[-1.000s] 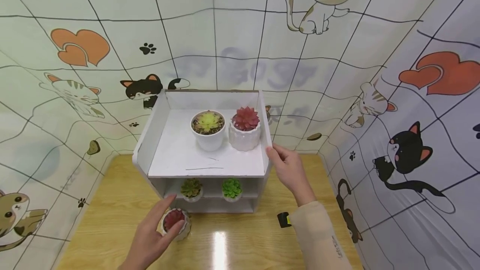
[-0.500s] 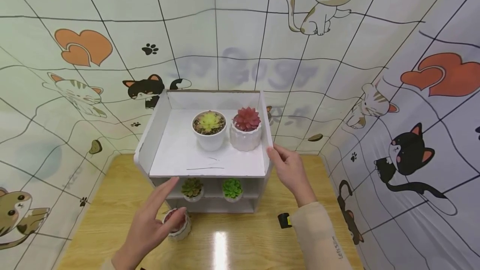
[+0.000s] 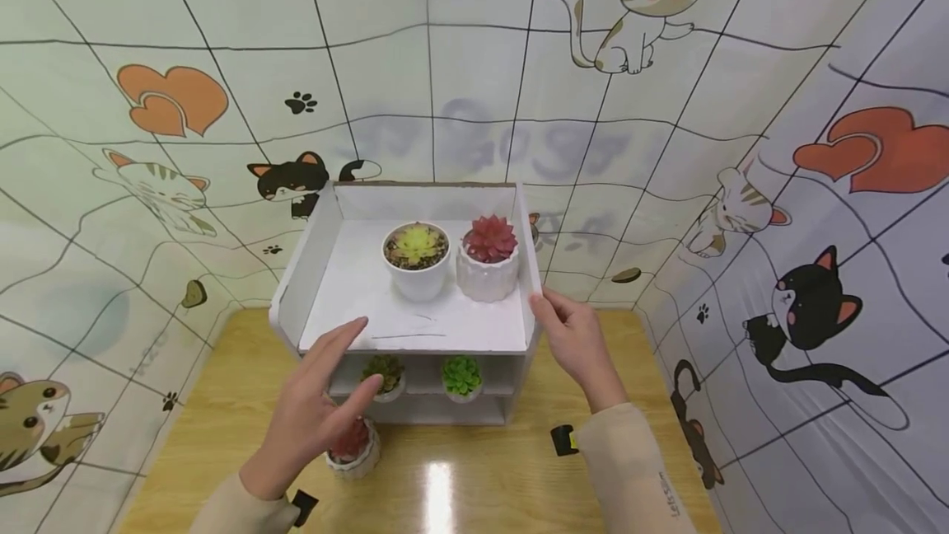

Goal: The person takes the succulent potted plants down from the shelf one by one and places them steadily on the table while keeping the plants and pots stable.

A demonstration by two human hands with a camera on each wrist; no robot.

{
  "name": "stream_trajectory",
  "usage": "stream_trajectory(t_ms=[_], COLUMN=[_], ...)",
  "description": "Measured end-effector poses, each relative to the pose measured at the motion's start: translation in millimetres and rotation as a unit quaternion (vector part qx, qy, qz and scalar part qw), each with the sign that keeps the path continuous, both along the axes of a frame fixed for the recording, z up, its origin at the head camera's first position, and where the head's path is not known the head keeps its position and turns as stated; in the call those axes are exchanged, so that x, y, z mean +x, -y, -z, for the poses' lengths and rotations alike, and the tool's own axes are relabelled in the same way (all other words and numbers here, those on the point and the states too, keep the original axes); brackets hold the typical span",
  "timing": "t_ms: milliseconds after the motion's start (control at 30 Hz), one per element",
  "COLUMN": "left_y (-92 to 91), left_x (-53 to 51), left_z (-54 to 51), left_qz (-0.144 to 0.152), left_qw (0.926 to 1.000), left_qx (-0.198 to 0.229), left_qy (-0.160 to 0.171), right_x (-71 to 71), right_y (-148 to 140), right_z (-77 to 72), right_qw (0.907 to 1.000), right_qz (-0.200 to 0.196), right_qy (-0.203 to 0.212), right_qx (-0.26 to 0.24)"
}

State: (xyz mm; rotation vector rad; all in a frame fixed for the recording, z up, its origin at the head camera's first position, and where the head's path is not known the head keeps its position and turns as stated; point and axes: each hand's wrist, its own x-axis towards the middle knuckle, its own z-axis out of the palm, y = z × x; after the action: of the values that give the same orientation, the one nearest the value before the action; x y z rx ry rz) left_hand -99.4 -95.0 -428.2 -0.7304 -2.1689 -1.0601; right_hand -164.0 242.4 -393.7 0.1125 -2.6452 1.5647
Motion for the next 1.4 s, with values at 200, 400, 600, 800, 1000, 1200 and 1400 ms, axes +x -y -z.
stream_trajectory(t_ms=[200,400,600,800,1000,1200,1400], left_y=[-5.1,-13.3,-19.6,-20.5,-19.8,-21.6,-27.4], left_x=[-10.5,-23.4,-35.7,-49.6,-62.2,-71.0,-77.2], left_z=[-13.9,-28.3,-38.7,-46.9,-53.9,-60.3,-63.7], left_qz=[-0.014,-0.040,-0.040,-0.042,-0.050,-0.057,-0.056], left_qw=[0.9983,0.9952,0.9928,0.9941,0.9934,0.9888,0.9830], left_qx=[0.006,0.015,0.027,0.032,0.029,0.022,0.018], left_qy=[0.056,0.089,0.110,0.094,0.099,0.136,0.174], right_x=[1.6,1.0,0.2,0.7,-0.4,-0.5,1.0], right_y=[1,1,2,3,2,2,2], right_z=[-2.3,-3.0,-2.7,-2.2,-0.4,1.3,0.9], right_qw=[1.0000,1.0000,1.0000,1.0000,1.0000,1.0000,0.9999], right_qz=[0.003,0.005,0.002,0.005,0.006,0.004,0.007], right_qy=[-0.001,-0.003,-0.007,-0.001,0.000,0.005,0.008], right_qx=[0.000,-0.002,0.000,0.003,0.004,0.005,0.003])
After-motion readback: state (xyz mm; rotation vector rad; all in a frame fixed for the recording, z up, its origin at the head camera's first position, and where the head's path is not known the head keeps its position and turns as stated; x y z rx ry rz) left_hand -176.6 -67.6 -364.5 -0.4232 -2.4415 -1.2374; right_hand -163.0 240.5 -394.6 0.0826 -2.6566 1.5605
